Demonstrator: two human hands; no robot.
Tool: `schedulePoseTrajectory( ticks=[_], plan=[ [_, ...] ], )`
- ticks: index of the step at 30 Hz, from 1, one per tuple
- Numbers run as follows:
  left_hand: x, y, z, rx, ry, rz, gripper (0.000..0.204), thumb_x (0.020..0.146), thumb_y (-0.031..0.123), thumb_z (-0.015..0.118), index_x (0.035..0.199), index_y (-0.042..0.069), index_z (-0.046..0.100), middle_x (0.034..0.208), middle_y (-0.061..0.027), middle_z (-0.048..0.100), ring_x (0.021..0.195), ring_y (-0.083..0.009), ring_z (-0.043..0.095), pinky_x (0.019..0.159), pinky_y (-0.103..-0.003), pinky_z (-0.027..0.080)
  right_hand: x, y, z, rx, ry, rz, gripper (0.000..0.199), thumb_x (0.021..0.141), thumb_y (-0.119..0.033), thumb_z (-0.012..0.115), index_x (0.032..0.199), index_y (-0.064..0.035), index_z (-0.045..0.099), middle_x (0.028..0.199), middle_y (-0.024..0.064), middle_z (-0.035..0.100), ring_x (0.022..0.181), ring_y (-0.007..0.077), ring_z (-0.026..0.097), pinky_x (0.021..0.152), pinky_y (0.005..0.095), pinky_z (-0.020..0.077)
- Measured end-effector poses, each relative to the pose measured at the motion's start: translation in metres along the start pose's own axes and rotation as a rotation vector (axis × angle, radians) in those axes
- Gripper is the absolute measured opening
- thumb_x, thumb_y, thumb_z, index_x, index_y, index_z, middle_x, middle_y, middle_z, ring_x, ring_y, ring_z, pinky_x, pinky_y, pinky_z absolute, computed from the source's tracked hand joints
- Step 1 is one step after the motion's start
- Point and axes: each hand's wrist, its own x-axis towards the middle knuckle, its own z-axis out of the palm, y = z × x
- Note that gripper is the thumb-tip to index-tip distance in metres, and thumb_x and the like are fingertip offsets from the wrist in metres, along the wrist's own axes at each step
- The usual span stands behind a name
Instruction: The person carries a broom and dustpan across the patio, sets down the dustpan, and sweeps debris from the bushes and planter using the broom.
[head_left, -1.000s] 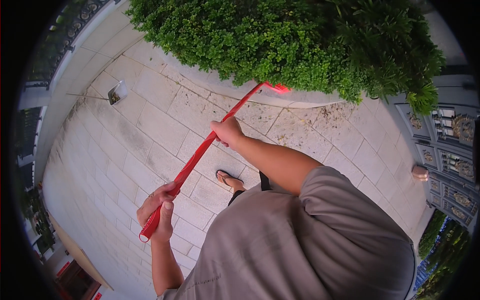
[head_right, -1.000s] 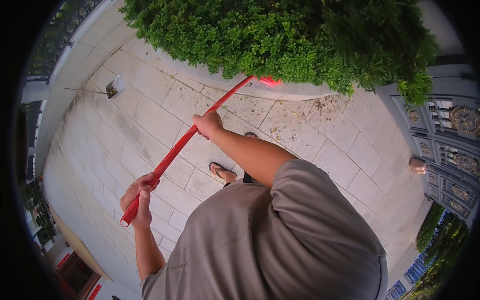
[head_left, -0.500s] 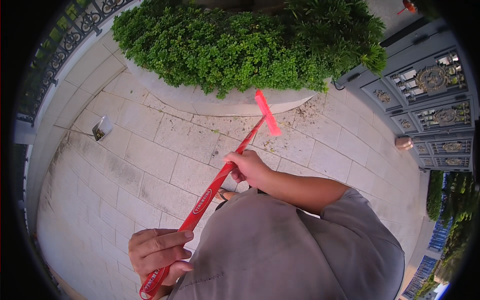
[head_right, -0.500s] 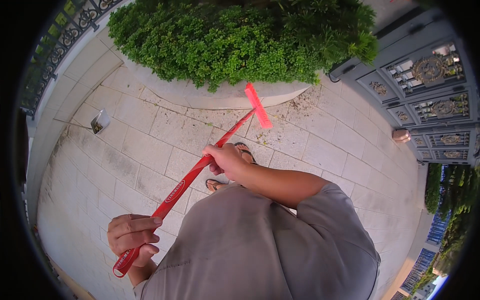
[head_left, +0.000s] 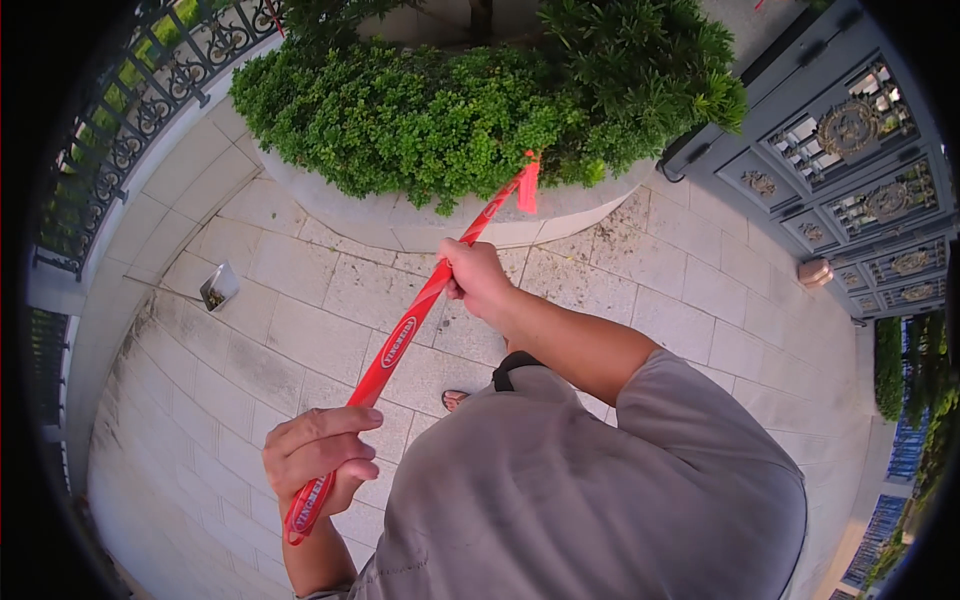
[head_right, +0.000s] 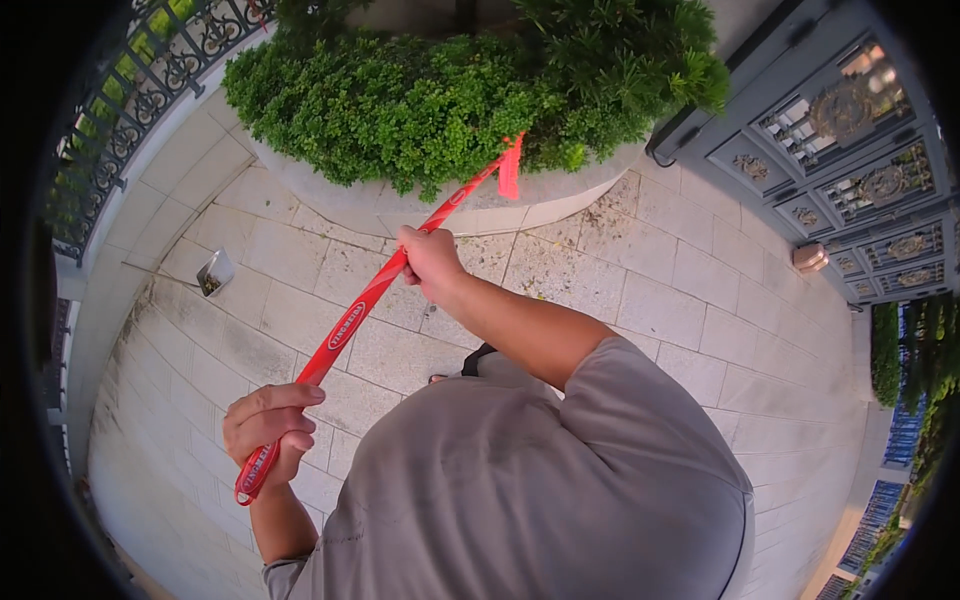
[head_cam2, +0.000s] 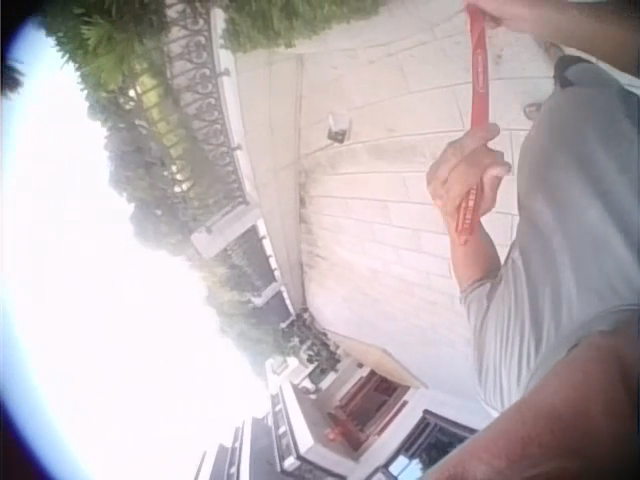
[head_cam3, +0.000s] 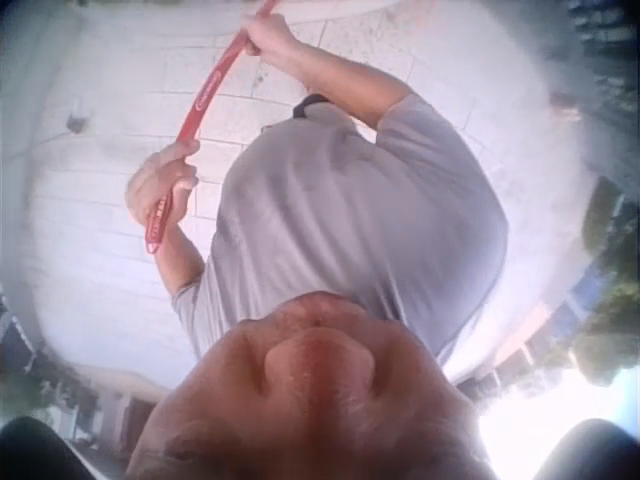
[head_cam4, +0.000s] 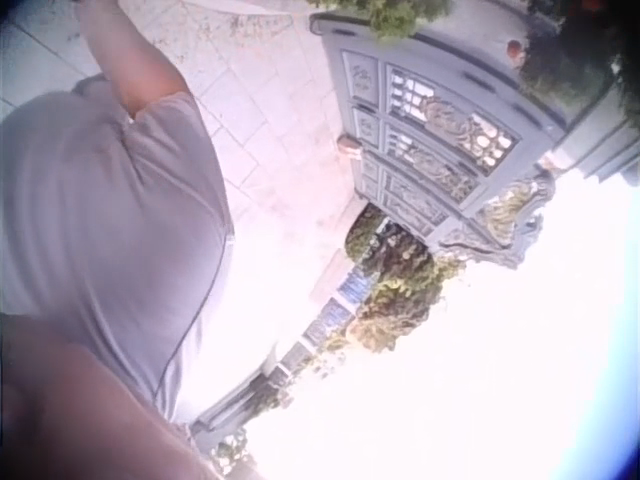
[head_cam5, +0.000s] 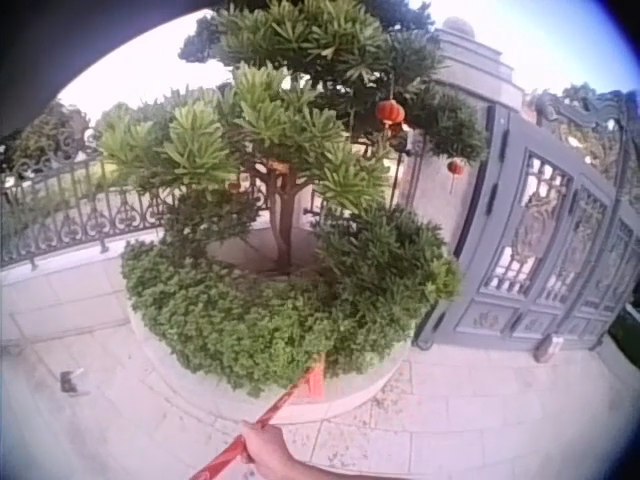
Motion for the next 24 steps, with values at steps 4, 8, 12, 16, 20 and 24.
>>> schedulePoseTrajectory(
  ticks=[4, 8, 12, 16, 20, 24],
  plan=[
    [-0.041, 0.041, -0.045, 0.145, 0.199, -0.234, 0.054, 0.095, 0.045, 0.069, 0.065, 0.002, 0.056, 0.081, -0.0203, 0.074, 0.066, -0.024, 0.073, 0.061, -0.031, 0.058, -0.027, 0.034, 0.074, 0.02, -0.232, 0.118, 0.023, 0.084, -0.015, 0.063, 0.066, -0.0048, 0.053, 0.058, 0.0059, 0.053, 0.043, 0.0155, 0.047, 0.039, 0.0313, 0.0346],
    [-0.084, 0.054, -0.094, 0.093, 0.205, -0.216, 0.047, 0.102, 0.038, 0.059, 0.068, 0.006, 0.049, 0.085, -0.0168, 0.071, 0.062, -0.0232, 0.071, 0.055, -0.028, 0.056, -0.064, 0.043, 0.093, 0.01, -0.398, 0.241, 0.025, 0.089, -0.02, 0.068, 0.075, -0.0026, 0.058, 0.062, 0.0052, 0.055, 0.046, 0.0138, 0.05, 0.042, 0.0322, 0.0389],
    [-0.082, 0.057, -0.113, -0.032, 0.193, -0.14, 0.044, 0.101, 0.037, 0.059, 0.067, 0.01, 0.05, 0.081, -0.0132, 0.072, 0.057, -0.0201, 0.07, 0.051, -0.025, 0.052, -0.098, 0.011, 0.056, -0.019, -0.465, 0.278, 0.029, 0.093, -0.029, 0.072, 0.082, -0.0035, 0.063, 0.064, 0.0052, 0.059, 0.046, 0.0143, 0.052, 0.043, 0.0322, 0.0407],
    [-0.024, 0.011, -0.074, -0.235, -0.034, 0.084, 0.042, 0.099, 0.037, 0.064, 0.064, 0.014, 0.056, 0.078, -0.0096, 0.076, 0.058, -0.0153, 0.072, 0.041, -0.019, 0.036, -0.098, -0.015, -0.022, -0.006, -0.316, 0.237, 0.029, 0.092, -0.032, 0.074, 0.089, -0.0039, 0.067, 0.071, 0.0045, 0.065, 0.049, 0.0126, 0.055, 0.043, 0.0304, 0.0422],
    [0.045, -0.04, 0.03, -0.59, -0.111, -0.022, 0.039, 0.091, 0.029, 0.077, 0.069, -0.001, 0.067, 0.09, -0.0204, 0.075, 0.075, -0.0278, 0.075, 0.066, -0.033, 0.061, -0.063, -0.043, -0.118, 0.126, 0.111, 0.115, 0.022, 0.088, -0.024, 0.07, 0.078, -0.0072, 0.06, 0.065, 0.0047, 0.059, 0.048, 0.0149, 0.053, 0.045, 0.0316, 0.0427],
    [0.066, -0.086, 0.103, -0.704, -0.132, -0.145, 0.017, 0.094, 0.013, 0.072, 0.092, -0.004, 0.069, 0.105, -0.0216, 0.073, 0.096, -0.0312, 0.074, 0.085, -0.041, 0.06, 0.012, -0.069, -0.178, 0.084, 0.305, -0.079, 0.018, 0.087, -0.019, 0.067, 0.077, -0.0068, 0.059, 0.062, 0.0053, 0.055, 0.046, 0.0152, 0.048, 0.042, 0.0308, 0.0386]
  ],
)
